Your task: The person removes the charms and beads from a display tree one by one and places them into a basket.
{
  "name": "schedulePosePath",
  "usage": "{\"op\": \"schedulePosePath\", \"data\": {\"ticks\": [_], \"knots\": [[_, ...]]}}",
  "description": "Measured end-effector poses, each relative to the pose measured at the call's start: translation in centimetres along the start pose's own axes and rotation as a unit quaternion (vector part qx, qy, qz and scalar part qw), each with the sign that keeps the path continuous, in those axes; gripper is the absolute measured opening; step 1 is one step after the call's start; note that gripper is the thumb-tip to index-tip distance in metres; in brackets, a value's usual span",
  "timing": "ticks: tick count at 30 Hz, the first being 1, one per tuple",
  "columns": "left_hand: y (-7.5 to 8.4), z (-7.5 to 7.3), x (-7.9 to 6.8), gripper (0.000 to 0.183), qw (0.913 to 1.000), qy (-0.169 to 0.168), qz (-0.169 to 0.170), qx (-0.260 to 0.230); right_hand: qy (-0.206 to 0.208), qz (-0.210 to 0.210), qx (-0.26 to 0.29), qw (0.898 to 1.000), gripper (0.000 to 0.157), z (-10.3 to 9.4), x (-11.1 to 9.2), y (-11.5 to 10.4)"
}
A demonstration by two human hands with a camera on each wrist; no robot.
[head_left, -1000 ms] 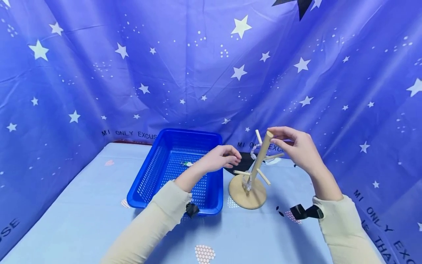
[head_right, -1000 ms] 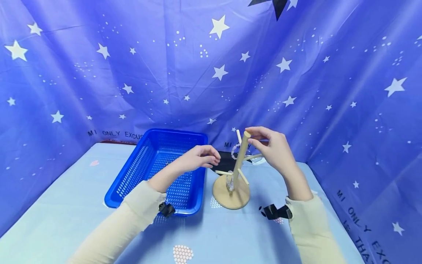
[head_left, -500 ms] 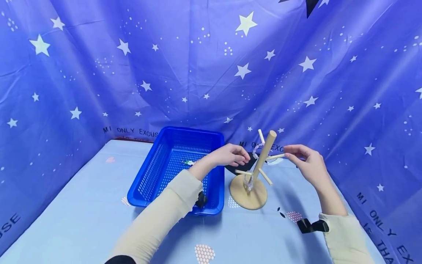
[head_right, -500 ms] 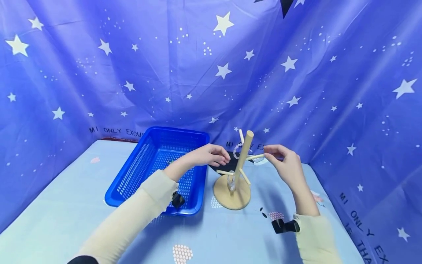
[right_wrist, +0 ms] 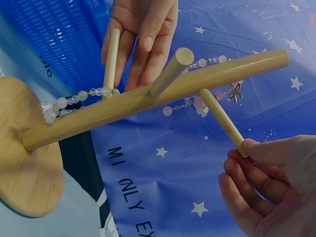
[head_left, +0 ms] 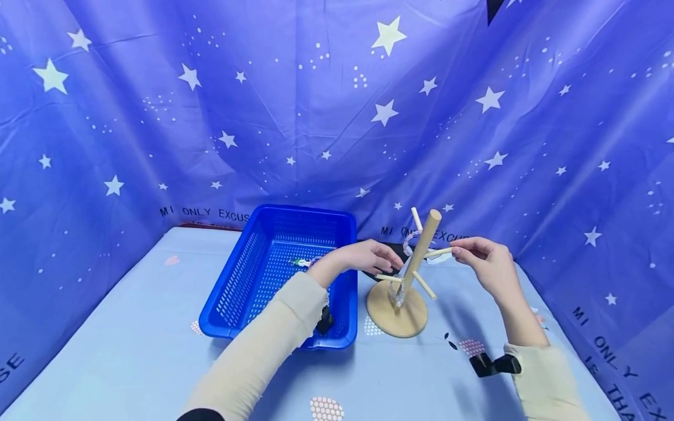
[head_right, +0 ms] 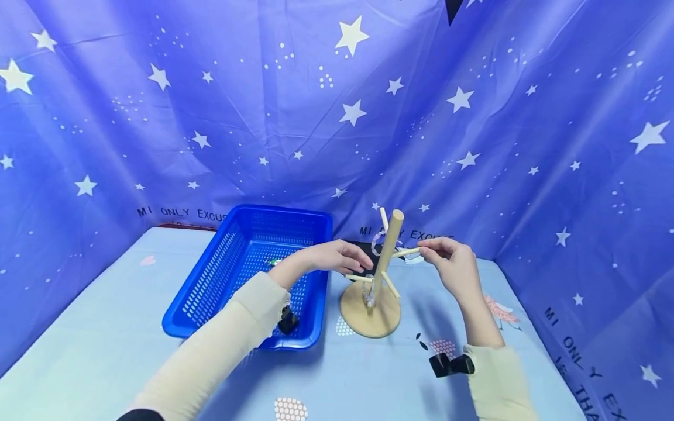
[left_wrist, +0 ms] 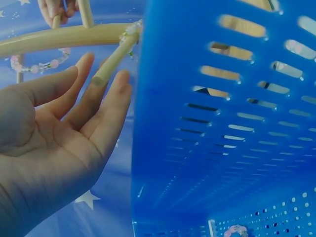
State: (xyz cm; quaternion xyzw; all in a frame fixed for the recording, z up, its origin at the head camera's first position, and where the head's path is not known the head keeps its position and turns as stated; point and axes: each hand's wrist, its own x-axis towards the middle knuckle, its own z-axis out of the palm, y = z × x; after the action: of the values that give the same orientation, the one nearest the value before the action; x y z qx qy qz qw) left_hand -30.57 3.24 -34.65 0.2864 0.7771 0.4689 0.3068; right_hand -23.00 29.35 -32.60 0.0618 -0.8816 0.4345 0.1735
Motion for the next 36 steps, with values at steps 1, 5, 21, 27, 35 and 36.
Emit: {"op": "schedulePosePath", "data": {"ticks": [1,5,21,27,35,36], "knots": [[-0.1,0.2,0.0,0.032,0.9999,-0.006,0.002,0.01,-0.002,0.006,-0.002,1.0,0.029,0.0,-0.1,0.0],[-0.8,1.2,-0.1,0.033,0.9973,-0.034,0.016,0.063,-0.016,0.032,0.002,0.999,0.029,0.3,-0.9,0.0],[-0.7,0.6,-0.3,0.017,0.9938,0.019,0.019,0.108,-0.012,0.039,0.0,0.999,0.029,0.2,-0.2,-0.7],[-0.3,-0.1,-1.1,0.012,0.9945,0.048,-0.003,0.093,-0.006,0.034,-0.006,0.999,0.029,0.1,0.2,-0.9],[-0.3,-1.0,-2.3,0.008,0.9969,0.049,-0.009,0.06,-0.005,0.032,-0.015,0.999,0.029,-0.2,0.1,-0.7],[-0.3,-1.1,-2.5,0.008,0.9972,0.049,-0.005,0.057,-0.004,0.031,-0.014,0.999,0.029,-0.2,0.1,-0.7]]}}
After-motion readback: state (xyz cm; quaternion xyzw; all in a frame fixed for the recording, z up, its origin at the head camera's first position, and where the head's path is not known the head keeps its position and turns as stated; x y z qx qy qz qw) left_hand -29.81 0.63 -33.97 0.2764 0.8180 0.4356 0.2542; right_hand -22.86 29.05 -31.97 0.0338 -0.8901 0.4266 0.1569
